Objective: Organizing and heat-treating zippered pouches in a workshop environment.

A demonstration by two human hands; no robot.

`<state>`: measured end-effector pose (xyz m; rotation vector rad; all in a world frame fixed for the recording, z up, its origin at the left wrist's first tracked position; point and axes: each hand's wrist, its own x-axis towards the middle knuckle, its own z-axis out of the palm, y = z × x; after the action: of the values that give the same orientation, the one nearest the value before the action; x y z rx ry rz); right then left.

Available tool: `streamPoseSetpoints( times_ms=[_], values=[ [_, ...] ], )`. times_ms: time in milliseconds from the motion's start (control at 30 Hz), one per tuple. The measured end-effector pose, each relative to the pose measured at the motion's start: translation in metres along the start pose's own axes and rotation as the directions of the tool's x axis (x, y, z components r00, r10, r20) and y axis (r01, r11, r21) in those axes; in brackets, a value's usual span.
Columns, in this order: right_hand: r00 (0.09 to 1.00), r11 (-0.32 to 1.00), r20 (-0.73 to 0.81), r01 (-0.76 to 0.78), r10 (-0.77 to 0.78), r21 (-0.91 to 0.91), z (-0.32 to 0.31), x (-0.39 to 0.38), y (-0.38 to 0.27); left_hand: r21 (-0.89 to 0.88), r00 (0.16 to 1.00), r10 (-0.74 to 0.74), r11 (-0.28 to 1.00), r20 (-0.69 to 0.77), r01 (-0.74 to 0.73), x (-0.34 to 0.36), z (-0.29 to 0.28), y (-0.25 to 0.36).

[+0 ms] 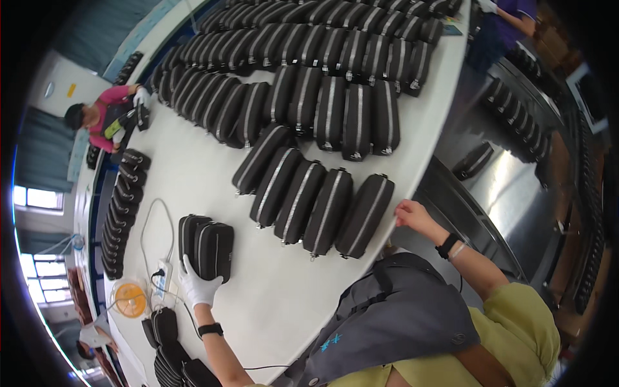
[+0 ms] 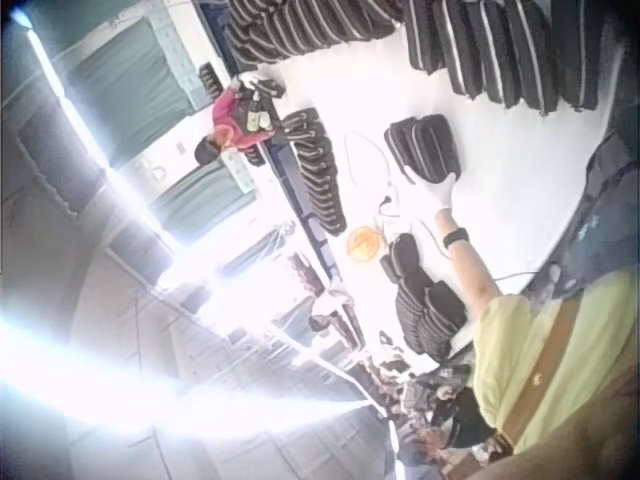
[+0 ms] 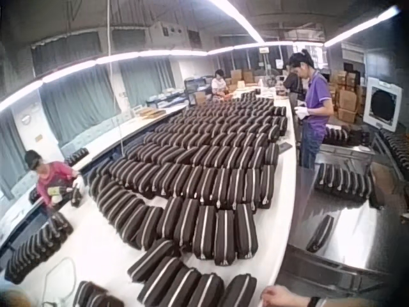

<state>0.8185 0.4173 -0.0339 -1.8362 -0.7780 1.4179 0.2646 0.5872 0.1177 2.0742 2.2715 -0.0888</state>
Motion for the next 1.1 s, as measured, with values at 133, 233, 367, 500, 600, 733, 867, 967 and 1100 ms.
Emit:
streamPoseSetpoints(
  times_ms=[133,233,367,500,600,733,867,967,1100],
  values=[
    [0.999,0.995,-0.032,-0.032,0.029,-0.090,0.000,0.000,-0.015,0.000,0.996,-0.080,0.997,-0.048,0.080,0.013,-0.005,0.015],
    [0.999,0.994,-0.026,-0.050,0.048,-0.098,-0.001,0.002,-0.012,0.069,0.996,-0.088,0.994,-0.021,0.089,0.017,-0.015,0.014],
    [0.994,0.978,-0.055,-0.101,0.093,-0.185,-0.001,0.002,-0.024,0.083,0.991,-0.129,0.989,0.042,0.125,0.036,-0.016,0.019],
    [0.995,0.977,-0.037,-0.102,0.097,-0.190,-0.002,0.005,-0.028,0.084,0.979,-0.166,0.981,-0.122,0.177,0.070,-0.008,0.031],
    [0.992,0.976,-0.030,-0.125,0.121,-0.176,-0.002,0.007,-0.027,0.080,0.981,-0.156,0.983,-0.119,0.166,0.095,-0.015,0.052],
    [0.994,0.982,-0.028,-0.111,0.108,-0.154,-0.003,0.006,-0.024,0.088,0.972,-0.227,0.969,-0.063,0.232,0.116,-0.018,0.079],
    [0.994,0.973,-0.042,-0.103,0.096,-0.206,-0.005,0.011,-0.011,0.052,0.881,0.284,0.957,-0.378,-0.286,0.123,0.016,0.136],
    [0.991,0.972,-0.017,-0.130,0.129,-0.196,-0.005,0.009,-0.021,-0.249,0.796,0.488,0.772,-0.359,-0.585,0.124,0.024,0.190],
    [0.988,0.987,0.085,-0.122,0.131,-0.102,0.007,-0.012,-0.067,-0.636,0.898,0.439,0.701,0.030,-0.321,0.122,0.000,0.229]
  ],
)
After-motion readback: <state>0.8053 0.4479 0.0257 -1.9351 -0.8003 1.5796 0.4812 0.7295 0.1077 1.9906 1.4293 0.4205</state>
